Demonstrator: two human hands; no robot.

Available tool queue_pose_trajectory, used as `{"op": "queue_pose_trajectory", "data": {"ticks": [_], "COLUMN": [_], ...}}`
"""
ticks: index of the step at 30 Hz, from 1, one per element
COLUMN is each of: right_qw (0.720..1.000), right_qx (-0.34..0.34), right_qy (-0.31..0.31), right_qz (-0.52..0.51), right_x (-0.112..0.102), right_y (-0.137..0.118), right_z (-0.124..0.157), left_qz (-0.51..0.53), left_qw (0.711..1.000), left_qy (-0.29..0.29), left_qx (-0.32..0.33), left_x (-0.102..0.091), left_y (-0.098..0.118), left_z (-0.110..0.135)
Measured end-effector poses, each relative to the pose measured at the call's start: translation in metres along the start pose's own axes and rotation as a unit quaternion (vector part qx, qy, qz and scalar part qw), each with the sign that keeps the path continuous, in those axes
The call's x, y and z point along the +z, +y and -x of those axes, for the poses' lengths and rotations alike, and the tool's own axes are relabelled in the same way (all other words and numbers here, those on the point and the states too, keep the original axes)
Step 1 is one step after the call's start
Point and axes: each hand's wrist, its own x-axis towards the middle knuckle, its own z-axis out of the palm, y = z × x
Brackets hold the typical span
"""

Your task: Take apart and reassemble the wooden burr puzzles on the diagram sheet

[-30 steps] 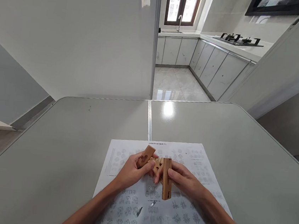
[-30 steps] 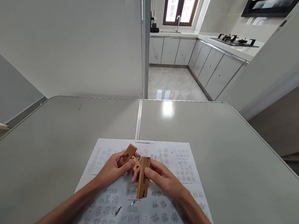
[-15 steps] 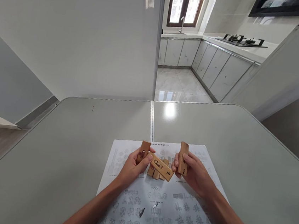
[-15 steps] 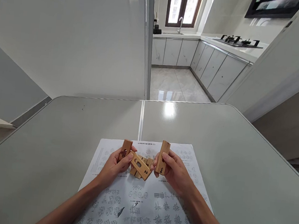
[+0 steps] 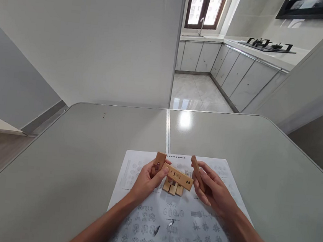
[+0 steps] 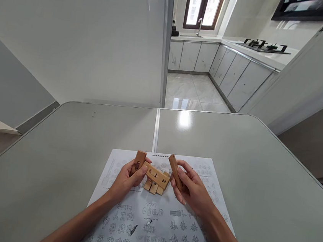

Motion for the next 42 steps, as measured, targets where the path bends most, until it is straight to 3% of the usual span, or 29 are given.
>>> {"op": "queue_pose_trajectory", "data": {"ticks": [5,10,14,19,27,33,42], "right_qw": [0.998,0.988,0.966,0.934,0.916,0.916,0.920], "right_qx": [-0.038,-0.066,-0.094,-0.129,-0.153,-0.144,-0.122], "right_qy": [0.043,0.050,0.049,0.080,0.101,0.109,0.122], "right_qz": [0.039,0.134,0.237,0.324,0.357,0.360,0.351], "right_x": [-0.001,0.005,0.012,0.014,0.017,0.017,0.022], "right_y": [0.003,0.010,0.016,0.025,0.024,0.025,0.023], "right_z": [0.000,0.001,0.002,0.001,0.004,0.005,0.005], "left_qz": [-0.016,-0.012,-0.056,-0.102,-0.230,-0.274,-0.335], "left_qw": [0.998,0.998,0.996,0.993,0.960,0.934,0.906], "left_qy": [0.052,0.056,0.070,0.043,0.095,0.099,0.116], "left_qx": [-0.018,-0.022,-0.006,0.033,0.125,0.205,0.232], "left_x": [0.002,0.003,0.004,0.008,0.011,0.012,0.013], "left_y": [-0.002,-0.005,-0.009,-0.011,-0.017,-0.025,-0.031], "left_z": [-0.002,-0.005,-0.004,-0.002,0.006,0.006,0.008]}}
